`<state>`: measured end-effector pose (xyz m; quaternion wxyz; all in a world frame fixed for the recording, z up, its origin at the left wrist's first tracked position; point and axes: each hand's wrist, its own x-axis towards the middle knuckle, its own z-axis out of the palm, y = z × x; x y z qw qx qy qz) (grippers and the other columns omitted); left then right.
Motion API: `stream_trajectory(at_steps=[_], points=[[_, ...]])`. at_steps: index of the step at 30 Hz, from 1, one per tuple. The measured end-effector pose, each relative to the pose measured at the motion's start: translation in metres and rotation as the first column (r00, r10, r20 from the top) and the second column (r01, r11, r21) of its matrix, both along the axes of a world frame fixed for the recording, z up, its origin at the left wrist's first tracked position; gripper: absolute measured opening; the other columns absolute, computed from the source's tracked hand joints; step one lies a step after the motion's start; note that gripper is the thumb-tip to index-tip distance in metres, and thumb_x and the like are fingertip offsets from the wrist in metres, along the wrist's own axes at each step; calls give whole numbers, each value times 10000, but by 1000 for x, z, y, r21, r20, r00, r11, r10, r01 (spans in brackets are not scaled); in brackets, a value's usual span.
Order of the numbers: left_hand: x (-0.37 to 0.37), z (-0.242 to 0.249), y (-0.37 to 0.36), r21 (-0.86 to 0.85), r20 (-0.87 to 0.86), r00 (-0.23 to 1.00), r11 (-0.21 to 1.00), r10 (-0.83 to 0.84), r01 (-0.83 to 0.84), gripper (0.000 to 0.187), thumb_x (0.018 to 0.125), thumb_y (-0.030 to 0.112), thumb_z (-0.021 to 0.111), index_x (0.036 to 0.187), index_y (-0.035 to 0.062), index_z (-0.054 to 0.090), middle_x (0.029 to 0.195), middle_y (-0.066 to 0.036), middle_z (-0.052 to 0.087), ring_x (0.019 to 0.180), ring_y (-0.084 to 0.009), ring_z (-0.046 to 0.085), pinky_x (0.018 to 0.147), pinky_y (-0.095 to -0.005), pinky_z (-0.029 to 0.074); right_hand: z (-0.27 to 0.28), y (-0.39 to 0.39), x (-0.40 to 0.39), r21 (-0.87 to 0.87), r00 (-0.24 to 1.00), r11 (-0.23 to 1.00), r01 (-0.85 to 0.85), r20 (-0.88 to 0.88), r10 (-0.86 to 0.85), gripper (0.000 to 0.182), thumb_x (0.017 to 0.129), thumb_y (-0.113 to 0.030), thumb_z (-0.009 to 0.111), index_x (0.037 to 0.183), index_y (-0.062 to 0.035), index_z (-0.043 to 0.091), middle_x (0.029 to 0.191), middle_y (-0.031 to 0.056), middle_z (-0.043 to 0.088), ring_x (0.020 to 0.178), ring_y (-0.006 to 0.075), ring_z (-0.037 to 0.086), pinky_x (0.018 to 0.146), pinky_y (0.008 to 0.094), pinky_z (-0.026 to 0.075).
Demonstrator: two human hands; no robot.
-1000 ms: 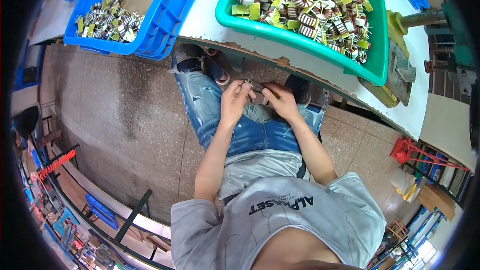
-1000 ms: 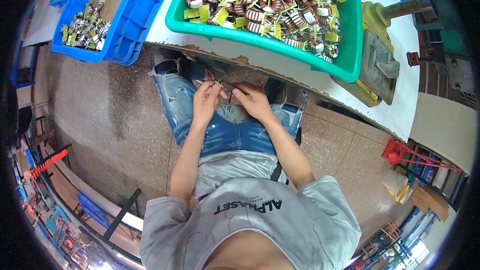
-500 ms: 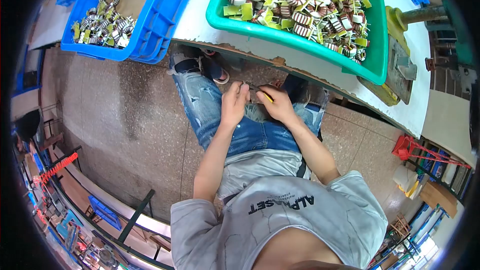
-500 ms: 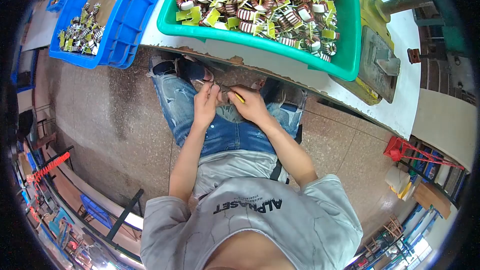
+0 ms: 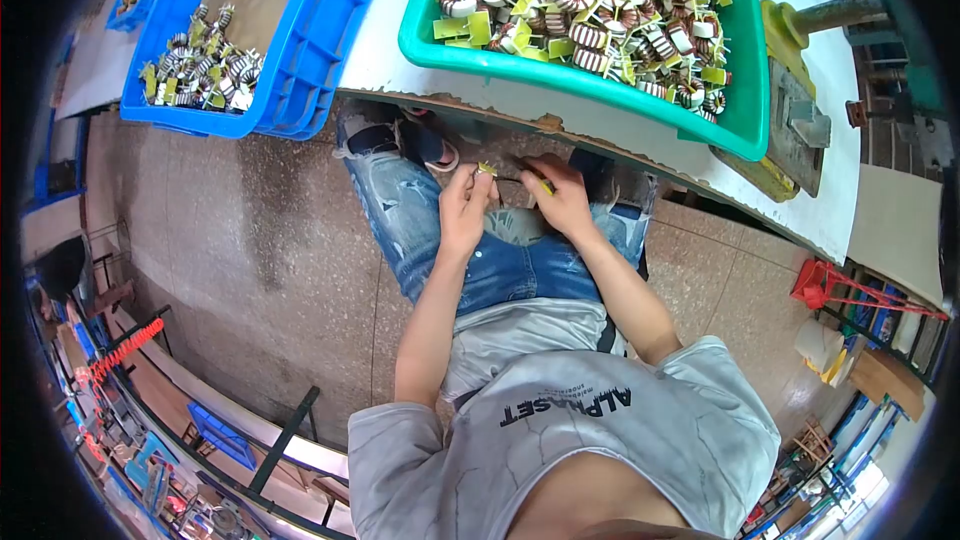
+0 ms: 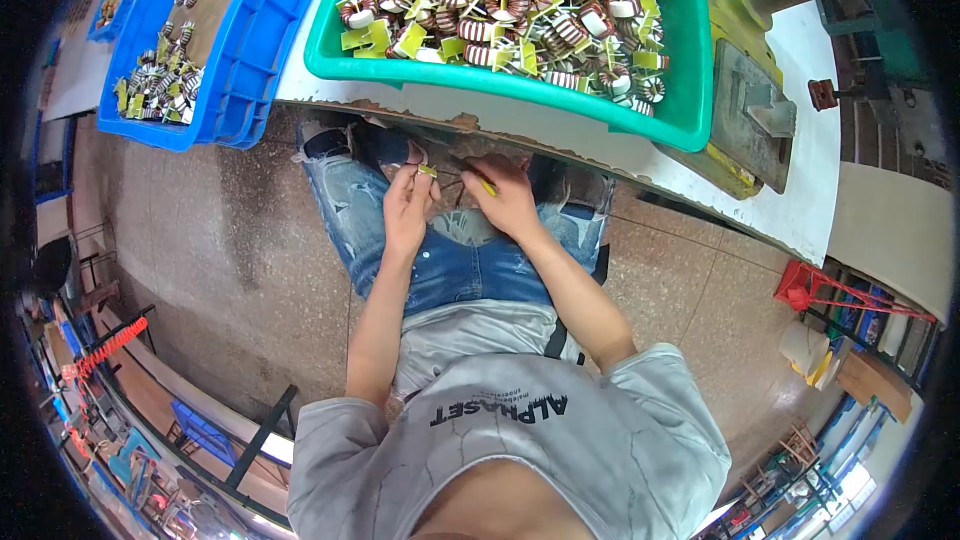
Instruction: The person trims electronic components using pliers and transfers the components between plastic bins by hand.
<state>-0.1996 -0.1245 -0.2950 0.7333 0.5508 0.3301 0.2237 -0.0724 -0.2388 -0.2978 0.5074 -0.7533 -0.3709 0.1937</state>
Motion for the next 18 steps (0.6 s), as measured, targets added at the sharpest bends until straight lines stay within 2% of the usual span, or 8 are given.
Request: stream_trajectory(at_steps=[2, 8, 12, 18], points=[[1, -2, -1, 104, -7, 1000, 995, -7, 8, 120, 986, 137, 538, 997, 21, 569, 693, -18, 556, 586, -85, 457, 545, -212, 379, 2, -2, 2, -9, 997, 998, -54, -58, 53, 237, 881, -170, 659, 1012, 26, 684, 891, 103, 684, 750, 241, 613, 695, 303, 469], [0, -1, 0, 128, -37, 999, 991, -25, 30, 115, 982, 130, 542, 1009, 20, 562, 689, -15, 543, 590, -86, 458, 550, -216, 382, 2, -3, -2, -32, 995, 996, -85, -60, 83, 243, 881, -192, 668, 1022, 4, 691, 904, 96, 694, 731, 240, 621, 688, 295, 479], [-1, -4, 0, 70, -73, 997, 997, -26, 31, 121, 978, 129, 544, 1013, 14, 557, 683, -15, 534, 596, -91, 466, 556, -217, 388, 3, -3, -5, -28, 992, 998, -55, -112, 52, 246, 899, -176, 650, 1046, 17, 685, 900, 100, 685, 740, 218, 602, 683, 290, 458], [-1, -9, -3, 111, -28, 999, 993, -32, 35, 122, 980, 127, 533, 1013, 12, 554, 674, -13, 523, 589, -94, 457, 548, -225, 388, 3, -3, -3, -27, 996, 998, -49, -77, 47, 256, 913, -218, 641, 1033, 1, 694, 910, 89, 700, 726, 215, 614, 681, 284, 478]])
